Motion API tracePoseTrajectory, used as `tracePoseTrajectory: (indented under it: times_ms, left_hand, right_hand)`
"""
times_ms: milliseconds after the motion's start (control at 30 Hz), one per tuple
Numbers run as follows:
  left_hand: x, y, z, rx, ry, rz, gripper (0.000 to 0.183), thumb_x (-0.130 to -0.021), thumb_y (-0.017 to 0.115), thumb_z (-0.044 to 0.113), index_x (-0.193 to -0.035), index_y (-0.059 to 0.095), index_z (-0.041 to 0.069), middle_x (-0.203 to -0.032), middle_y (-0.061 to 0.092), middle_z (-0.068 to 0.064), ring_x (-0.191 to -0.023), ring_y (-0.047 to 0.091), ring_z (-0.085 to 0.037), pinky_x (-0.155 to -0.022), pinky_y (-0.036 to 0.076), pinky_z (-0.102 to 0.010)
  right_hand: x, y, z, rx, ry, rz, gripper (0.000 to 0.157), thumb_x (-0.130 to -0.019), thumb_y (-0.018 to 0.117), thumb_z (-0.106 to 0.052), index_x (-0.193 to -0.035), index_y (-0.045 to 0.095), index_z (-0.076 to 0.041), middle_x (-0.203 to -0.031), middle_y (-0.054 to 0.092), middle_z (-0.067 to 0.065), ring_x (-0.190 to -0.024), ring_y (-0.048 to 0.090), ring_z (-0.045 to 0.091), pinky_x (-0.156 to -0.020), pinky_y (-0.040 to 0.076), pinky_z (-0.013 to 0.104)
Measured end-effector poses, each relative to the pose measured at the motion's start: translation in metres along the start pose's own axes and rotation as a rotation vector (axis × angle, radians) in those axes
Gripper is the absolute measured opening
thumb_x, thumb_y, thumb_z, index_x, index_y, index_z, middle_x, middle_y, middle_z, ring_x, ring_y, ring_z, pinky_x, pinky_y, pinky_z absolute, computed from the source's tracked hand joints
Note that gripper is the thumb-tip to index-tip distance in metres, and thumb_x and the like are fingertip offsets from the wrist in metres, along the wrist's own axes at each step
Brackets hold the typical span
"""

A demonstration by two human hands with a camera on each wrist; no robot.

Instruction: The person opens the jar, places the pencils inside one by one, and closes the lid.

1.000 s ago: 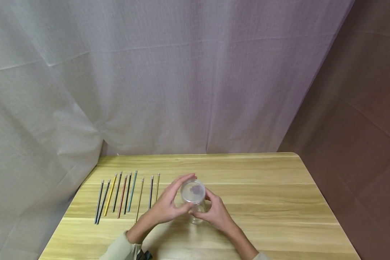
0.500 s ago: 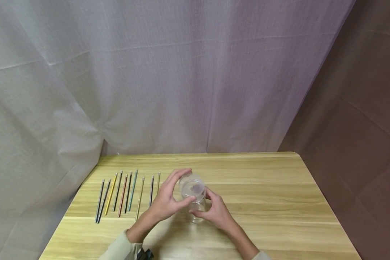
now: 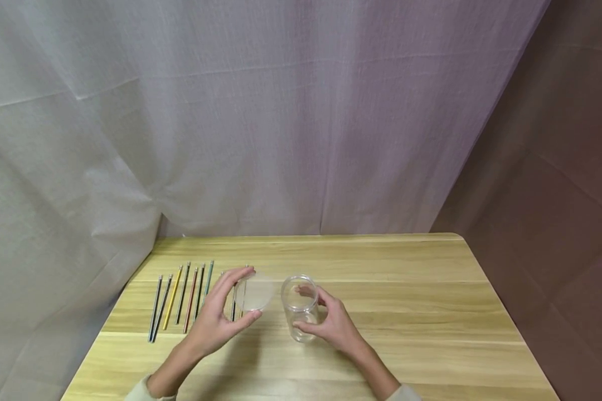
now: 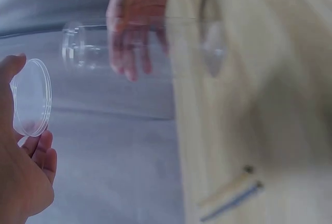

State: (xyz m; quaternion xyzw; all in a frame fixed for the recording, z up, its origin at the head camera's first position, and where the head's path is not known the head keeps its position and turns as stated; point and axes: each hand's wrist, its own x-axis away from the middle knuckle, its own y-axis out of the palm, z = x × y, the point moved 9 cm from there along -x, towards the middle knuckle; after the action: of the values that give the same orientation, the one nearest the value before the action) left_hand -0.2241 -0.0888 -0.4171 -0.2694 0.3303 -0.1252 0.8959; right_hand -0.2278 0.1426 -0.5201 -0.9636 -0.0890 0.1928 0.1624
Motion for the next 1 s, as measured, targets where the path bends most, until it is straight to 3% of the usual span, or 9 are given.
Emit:
tracePoseTrajectory:
  times_ms: [200,333,500,667,1000]
  left_hand:
    - [0.038,0.001,-0.02,-0.087,-0.02,-0.027,0.082,-0.085,0.09,0.036,-0.154,0.051,0.016,-0.15,0.056,0.003,-0.137,0.054,-0.023,-0.107,0.047,-0.061]
    - [0.06,0.009,-0.035,-0.129,-0.048,-0.047,0.081,-0.084,0.091,0.036,-0.151,0.054,0.012,-0.148,0.059,0.002,-0.132,0.057,-0.022,-0.104,0.049,-0.062]
    - [0.083,0.024,-0.052,-0.148,-0.131,-0.109,0.08,-0.081,0.092,0.037,-0.148,0.058,0.011,-0.146,0.061,0.001,-0.134,0.056,-0.022,-0.105,0.05,-0.058]
    - [0.099,0.04,-0.064,-0.188,-0.176,-0.177,0.076,-0.081,0.093,0.039,-0.144,0.061,0.011,-0.142,0.063,0.003,-0.128,0.057,-0.018,-0.103,0.051,-0.051]
    - [0.116,0.053,-0.071,-0.258,-0.155,-0.213,0.076,-0.082,0.089,0.053,-0.141,0.063,0.013,-0.137,0.064,0.003,-0.119,0.06,-0.018,-0.092,0.056,-0.043]
  right_hand:
    - [-0.004,0.0,0.001,0.019,-0.006,0.008,0.072,-0.083,0.094,-0.021,-0.146,0.06,-0.015,-0.141,0.068,0.007,-0.13,0.062,0.031,-0.103,0.051,0.05]
    - [-0.006,0.001,0.002,0.006,-0.012,0.008,0.071,-0.083,0.094,-0.02,-0.146,0.06,-0.015,-0.14,0.068,0.011,-0.13,0.062,0.032,-0.103,0.052,0.049]
    - [-0.007,0.003,0.002,-0.001,-0.016,0.008,0.071,-0.083,0.094,-0.02,-0.146,0.061,-0.015,-0.14,0.068,0.011,-0.13,0.062,0.033,-0.103,0.052,0.049]
    - [-0.007,0.003,0.002,-0.003,-0.02,0.009,0.071,-0.083,0.094,-0.019,-0.145,0.061,-0.013,-0.14,0.069,0.009,-0.129,0.063,0.033,-0.103,0.051,0.051]
    - [-0.008,0.003,0.003,-0.011,-0.017,0.012,0.072,-0.082,0.094,-0.018,-0.146,0.061,-0.014,-0.14,0.069,0.006,-0.13,0.062,0.032,-0.104,0.051,0.054]
